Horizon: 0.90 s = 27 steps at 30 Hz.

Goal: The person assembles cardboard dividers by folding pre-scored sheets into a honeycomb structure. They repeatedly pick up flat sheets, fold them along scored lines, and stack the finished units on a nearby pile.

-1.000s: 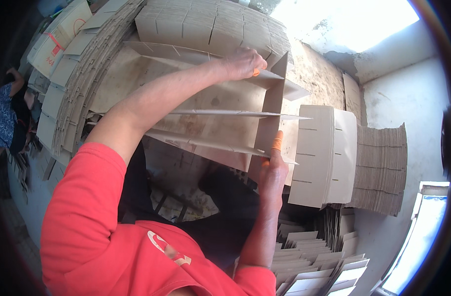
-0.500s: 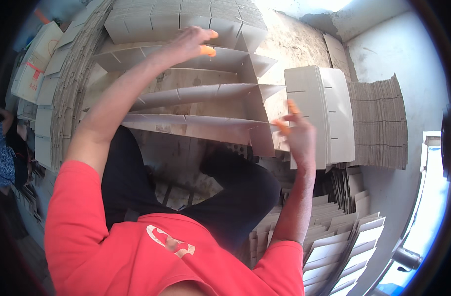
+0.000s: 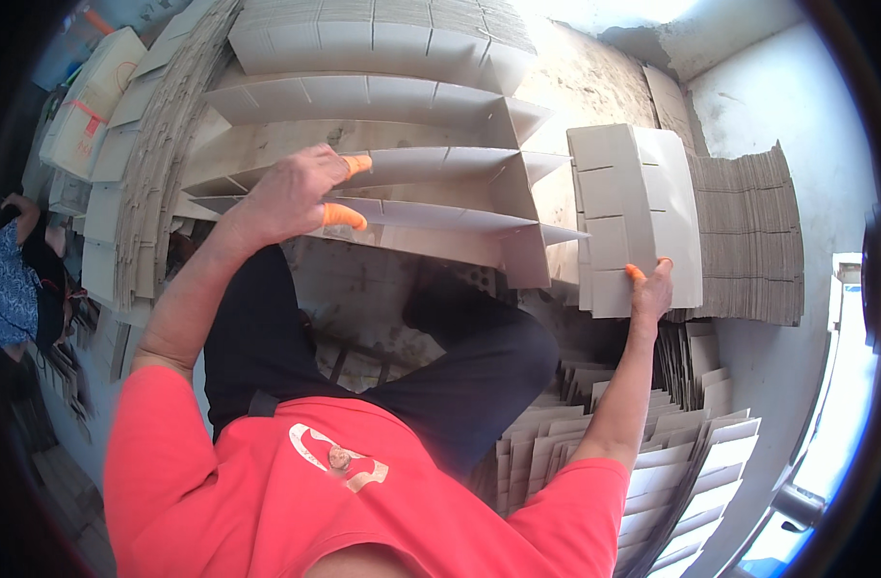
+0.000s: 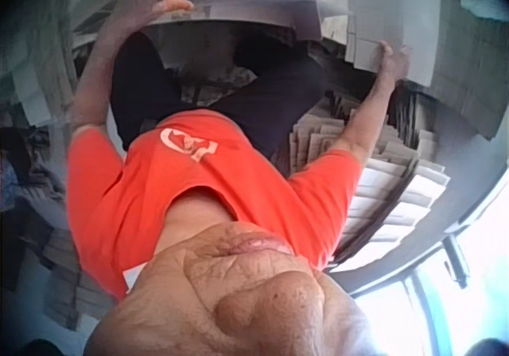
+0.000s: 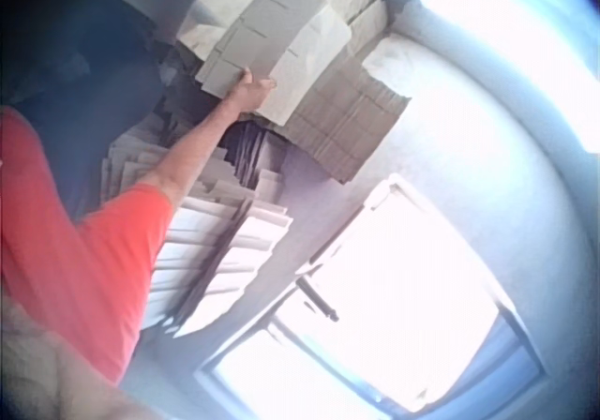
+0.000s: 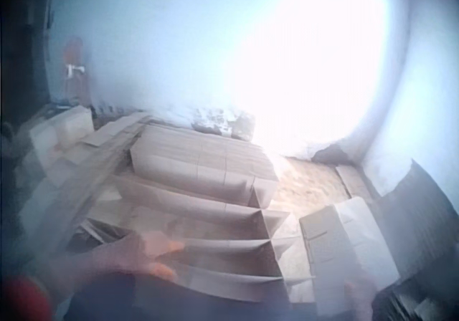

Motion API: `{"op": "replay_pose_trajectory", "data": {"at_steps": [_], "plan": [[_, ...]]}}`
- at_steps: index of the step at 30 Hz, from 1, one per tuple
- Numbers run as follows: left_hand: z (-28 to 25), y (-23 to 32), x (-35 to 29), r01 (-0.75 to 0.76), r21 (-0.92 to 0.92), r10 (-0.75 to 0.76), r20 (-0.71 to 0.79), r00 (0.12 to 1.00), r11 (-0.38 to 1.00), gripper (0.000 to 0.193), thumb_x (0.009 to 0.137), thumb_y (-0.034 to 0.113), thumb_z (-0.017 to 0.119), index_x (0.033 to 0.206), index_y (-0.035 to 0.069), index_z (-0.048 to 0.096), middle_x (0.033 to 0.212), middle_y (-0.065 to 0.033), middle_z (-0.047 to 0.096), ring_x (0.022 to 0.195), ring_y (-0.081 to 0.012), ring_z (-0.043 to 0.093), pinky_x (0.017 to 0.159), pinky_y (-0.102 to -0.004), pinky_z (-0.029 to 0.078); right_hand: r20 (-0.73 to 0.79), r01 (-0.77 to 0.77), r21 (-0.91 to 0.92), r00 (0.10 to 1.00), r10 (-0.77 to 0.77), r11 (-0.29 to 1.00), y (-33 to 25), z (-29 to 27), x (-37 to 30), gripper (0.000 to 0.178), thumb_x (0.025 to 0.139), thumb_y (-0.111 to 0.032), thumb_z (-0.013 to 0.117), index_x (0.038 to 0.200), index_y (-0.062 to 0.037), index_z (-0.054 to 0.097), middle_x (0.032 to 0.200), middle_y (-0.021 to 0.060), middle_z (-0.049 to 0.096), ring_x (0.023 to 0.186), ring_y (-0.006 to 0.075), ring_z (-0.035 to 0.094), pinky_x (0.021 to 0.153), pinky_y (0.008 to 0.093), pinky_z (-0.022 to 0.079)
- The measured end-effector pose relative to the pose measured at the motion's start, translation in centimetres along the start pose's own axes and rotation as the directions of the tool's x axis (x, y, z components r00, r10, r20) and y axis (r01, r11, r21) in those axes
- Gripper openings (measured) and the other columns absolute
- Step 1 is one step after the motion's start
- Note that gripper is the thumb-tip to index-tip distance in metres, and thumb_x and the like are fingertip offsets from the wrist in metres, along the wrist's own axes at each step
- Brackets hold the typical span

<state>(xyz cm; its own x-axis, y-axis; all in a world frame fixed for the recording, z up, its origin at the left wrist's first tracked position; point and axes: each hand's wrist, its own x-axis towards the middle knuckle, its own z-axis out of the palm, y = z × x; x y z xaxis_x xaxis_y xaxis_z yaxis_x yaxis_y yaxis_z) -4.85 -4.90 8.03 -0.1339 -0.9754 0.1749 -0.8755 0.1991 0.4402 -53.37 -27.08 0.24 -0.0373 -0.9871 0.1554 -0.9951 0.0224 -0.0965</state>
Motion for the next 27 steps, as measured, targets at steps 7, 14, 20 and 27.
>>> {"op": "replay_pose_trajectory", "data": {"at_steps": [7, 14, 20, 27], "plan": [[2.8, -4.3, 1.2, 0.046, -0.032, -0.039, 0.179, 0.983, 0.998, 0.022, 0.072, 0.021, 0.072, 0.071, 0.000, 0.064, 0.107, -0.0137, 0.063, 0.118, -0.0327, 0.051, 0.100, -0.0423, 0.035, -0.403, 0.185, 0.125, 0.907, -0.121, 0.975, 0.6, -2.8, 0.8, 0.033, 0.080, -0.015, 0.072, 0.103, 0.0003, 0.055, 0.087, 0.0182, 0.067, 0.075, 0.0312, 0.065, 0.064, 0.0399, 0.051], [3.1, -4.6, 2.3, 0.049, -0.111, -0.027, 0.192, 0.981, 0.993, 0.020, 0.070, 0.014, 0.072, 0.069, -0.002, 0.060, 0.090, -0.0122, 0.062, 0.092, -0.0294, 0.058, 0.078, -0.0387, 0.044, -0.150, 0.288, 0.823, 0.942, -0.301, 0.490, -13.3, -13.8, -5.3, 0.055, 0.088, -0.002, 0.062, 0.139, -0.0007, 0.040, 0.095, 0.0069, 0.068, 0.082, 0.0058, 0.057, 0.074, 0.0197, 0.048], [4.5, -3.9, 1.8, 0.181, -0.285, -0.155, 0.113, 0.981, 0.941, 0.020, 0.070, 0.012, 0.072, 0.069, 0.000, 0.056, 0.067, -0.0078, 0.055, 0.065, -0.0274, 0.054, 0.059, -0.0371, 0.041, 0.025, 0.330, 0.761, 0.846, -0.533, 0.559, -19.1, -12.9, -8.1, 0.057, 0.085, 0.003, 0.063, 0.138, -0.0050, 0.045, 0.096, 0.0052, 0.070, 0.078, 0.0022, 0.051, 0.074, 0.0182, 0.044], [4.8, -3.9, 1.5, 0.140, -0.234, -0.130, 0.059, 0.990, 0.962, 0.024, 0.071, 0.015, 0.071, 0.065, 0.001, 0.053, 0.062, -0.0088, 0.053, 0.067, -0.0264, 0.055, 0.061, -0.0386, 0.042, -0.011, 0.482, 0.610, 0.798, -0.602, 0.628, -21.4, -11.4, -7.8, 0.058, 0.082, 0.003, 0.065, 0.136, -0.0066, 0.046, 0.107, 0.0194, 0.066, 0.094, 0.0131, 0.064, 0.080, 0.0250, 0.048]]}}
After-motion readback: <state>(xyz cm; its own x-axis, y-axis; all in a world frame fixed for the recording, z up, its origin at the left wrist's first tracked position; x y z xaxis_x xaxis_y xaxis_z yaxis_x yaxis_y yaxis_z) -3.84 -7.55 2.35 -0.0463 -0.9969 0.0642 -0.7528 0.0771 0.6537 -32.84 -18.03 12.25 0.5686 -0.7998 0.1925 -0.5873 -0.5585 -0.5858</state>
